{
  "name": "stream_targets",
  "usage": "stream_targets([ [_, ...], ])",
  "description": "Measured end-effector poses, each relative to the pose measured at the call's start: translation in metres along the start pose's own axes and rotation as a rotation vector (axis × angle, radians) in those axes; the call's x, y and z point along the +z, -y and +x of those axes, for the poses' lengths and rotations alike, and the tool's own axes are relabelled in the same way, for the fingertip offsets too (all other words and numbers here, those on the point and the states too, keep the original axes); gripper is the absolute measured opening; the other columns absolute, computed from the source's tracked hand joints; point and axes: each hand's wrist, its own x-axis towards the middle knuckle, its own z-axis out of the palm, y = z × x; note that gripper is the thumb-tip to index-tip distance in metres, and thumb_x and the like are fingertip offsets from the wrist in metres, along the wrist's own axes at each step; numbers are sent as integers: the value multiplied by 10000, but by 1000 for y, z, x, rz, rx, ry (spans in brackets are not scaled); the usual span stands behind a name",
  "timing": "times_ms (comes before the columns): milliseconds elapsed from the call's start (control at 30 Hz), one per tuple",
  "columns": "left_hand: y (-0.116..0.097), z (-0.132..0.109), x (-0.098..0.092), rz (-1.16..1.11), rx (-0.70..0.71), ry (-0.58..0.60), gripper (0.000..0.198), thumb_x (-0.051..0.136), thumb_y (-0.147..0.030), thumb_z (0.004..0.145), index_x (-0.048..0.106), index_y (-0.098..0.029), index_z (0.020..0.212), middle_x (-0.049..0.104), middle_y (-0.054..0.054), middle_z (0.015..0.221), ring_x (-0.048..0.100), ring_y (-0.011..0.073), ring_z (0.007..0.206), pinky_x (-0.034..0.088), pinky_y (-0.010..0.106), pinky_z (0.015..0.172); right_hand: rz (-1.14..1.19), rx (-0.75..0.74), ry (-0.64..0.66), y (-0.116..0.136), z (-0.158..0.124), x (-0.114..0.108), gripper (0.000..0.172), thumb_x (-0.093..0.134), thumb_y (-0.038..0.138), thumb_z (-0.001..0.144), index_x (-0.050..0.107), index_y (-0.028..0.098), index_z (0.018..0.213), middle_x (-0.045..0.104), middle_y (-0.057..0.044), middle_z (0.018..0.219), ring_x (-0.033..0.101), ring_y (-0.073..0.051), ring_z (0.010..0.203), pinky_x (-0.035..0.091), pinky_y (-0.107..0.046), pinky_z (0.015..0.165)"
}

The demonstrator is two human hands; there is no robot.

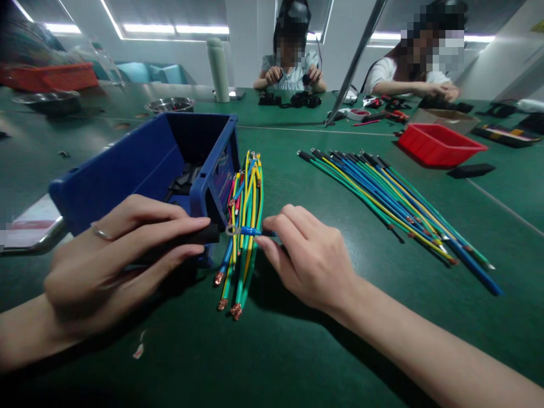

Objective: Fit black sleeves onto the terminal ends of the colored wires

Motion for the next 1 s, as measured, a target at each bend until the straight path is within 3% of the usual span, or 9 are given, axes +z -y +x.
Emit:
stream_targets([
  [167,0,2,2,3,15,-9,192,589,-210,992,667,-171,1163,649,44,997,632,137,840,535,217,781,1,6,4,2,-1,0,86,455,173,984,535,187,957,548,-16,749,491,-123,615,391,-238,526],
  [333,1,0,2,-45,9,31,252,611,-207,983,640,-184,1232,641,45,1055,623,139,890,522,231,847,-19,-15,31,2,-1,-1,117,467,178,982,573,181,931,572,-29,736,507,-130,622,409,-243,532],
  [567,0,0,5,-136,33,28,235,629,-191,971,659,-142,1199,648,53,1014,611,142,901,520,243,818,-56,-107,38,3,0,-2,161,476,157,969,631,171,927,618,-32,722,519,-131,610,412,-249,523],
  [1000,2,0,7,-188,59,85,271,632,-230,971,636,-188,1239,658,46,1007,601,169,906,526,289,781,-27,-213,10,0,-2,-3,111,556,153,956,638,125,1024,641,-40,733,500,-139,610,386,-277,530],
])
